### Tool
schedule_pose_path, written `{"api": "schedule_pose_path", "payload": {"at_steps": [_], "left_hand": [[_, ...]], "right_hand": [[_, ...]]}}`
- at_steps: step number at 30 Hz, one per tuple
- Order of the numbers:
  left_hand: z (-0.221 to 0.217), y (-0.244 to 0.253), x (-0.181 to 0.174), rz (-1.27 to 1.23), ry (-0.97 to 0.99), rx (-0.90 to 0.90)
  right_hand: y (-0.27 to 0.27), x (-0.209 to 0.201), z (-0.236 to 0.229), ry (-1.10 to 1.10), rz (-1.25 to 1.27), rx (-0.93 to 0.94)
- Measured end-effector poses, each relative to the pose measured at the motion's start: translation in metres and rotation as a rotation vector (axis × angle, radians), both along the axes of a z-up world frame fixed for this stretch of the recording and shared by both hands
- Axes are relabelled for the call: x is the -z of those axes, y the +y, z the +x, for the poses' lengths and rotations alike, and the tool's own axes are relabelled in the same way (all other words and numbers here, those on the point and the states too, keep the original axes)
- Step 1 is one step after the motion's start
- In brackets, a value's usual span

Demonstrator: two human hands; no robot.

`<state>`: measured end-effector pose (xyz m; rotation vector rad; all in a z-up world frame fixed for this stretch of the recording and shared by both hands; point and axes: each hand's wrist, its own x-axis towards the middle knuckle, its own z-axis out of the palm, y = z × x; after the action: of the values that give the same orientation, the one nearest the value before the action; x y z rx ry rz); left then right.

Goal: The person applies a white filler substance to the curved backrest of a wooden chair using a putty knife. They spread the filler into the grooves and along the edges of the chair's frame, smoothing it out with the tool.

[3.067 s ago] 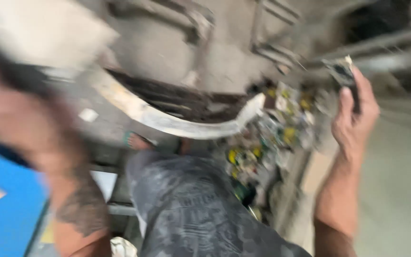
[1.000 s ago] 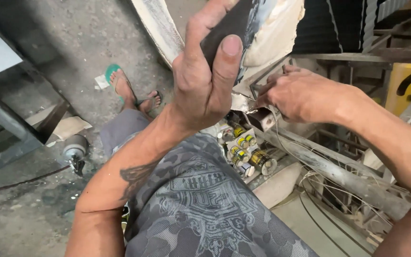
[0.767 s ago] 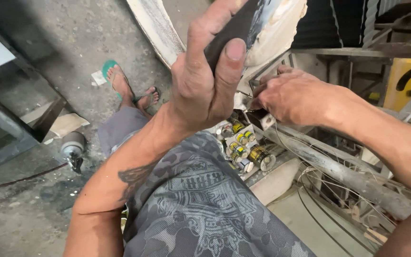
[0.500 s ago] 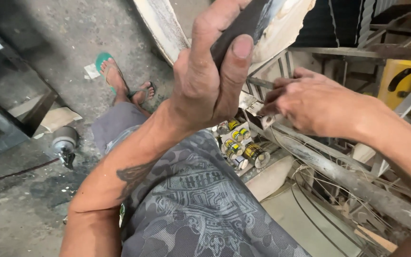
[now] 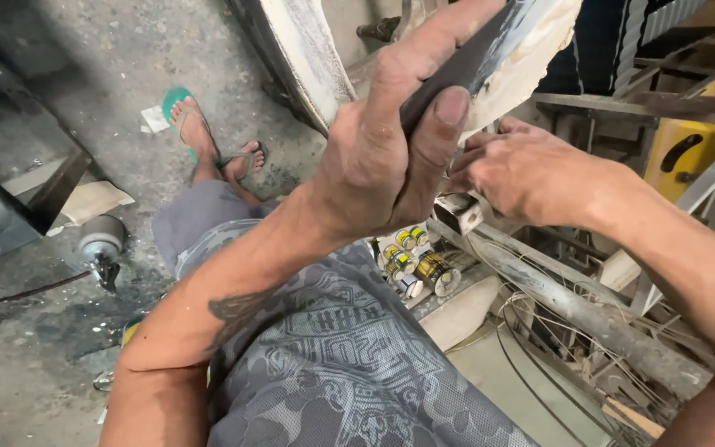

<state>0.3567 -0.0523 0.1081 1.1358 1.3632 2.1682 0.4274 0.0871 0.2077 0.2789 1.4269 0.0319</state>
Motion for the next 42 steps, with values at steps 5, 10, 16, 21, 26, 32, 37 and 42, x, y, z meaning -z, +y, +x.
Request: {"api": "schedule_pose_path", "payload": {"at_steps": [5,10,16,21,26,32,37,42], "left_hand": [[0.001,-0.001,0.001,-0.030,0.025,-0.021],[0.005,0.000,0.006,-0.040,0.017,-0.057],[0.006,-0.001,0.001,-0.091,-0.015,-0.077],[0.003,0.000,-0.002,-0.085,-0.072,-0.073],[0.002,-0.002,-0.002,-0.033,-0.038,-0.041],[-0.001,-0.003,-0.004,-0.029,-0.021,-0.041],[0.001,-0.002,-0.003,-0.022,-0.034,-0.061],[-0.002,0.000,-0.003,-0.005,-0.060,-0.046]], "right_hand": [[0.002,0.007,-0.008,-0.085,0.006,0.030],[0.004,0.006,-0.002,-0.098,-0.063,-0.064],[0.006,-0.021,0.008,0.016,-0.081,0.050],[0.007,-0.046,0.007,-0.096,0.011,0.014],[0.032,-0.029,0.036,0.325,-0.160,0.044],[0.033,-0.001,0.063,0.450,-0.227,0.194],[0.038,-0.018,0.092,0.497,-0.225,0.217],[0.050,-0.043,0.095,0.525,-0.131,0.073]]}}
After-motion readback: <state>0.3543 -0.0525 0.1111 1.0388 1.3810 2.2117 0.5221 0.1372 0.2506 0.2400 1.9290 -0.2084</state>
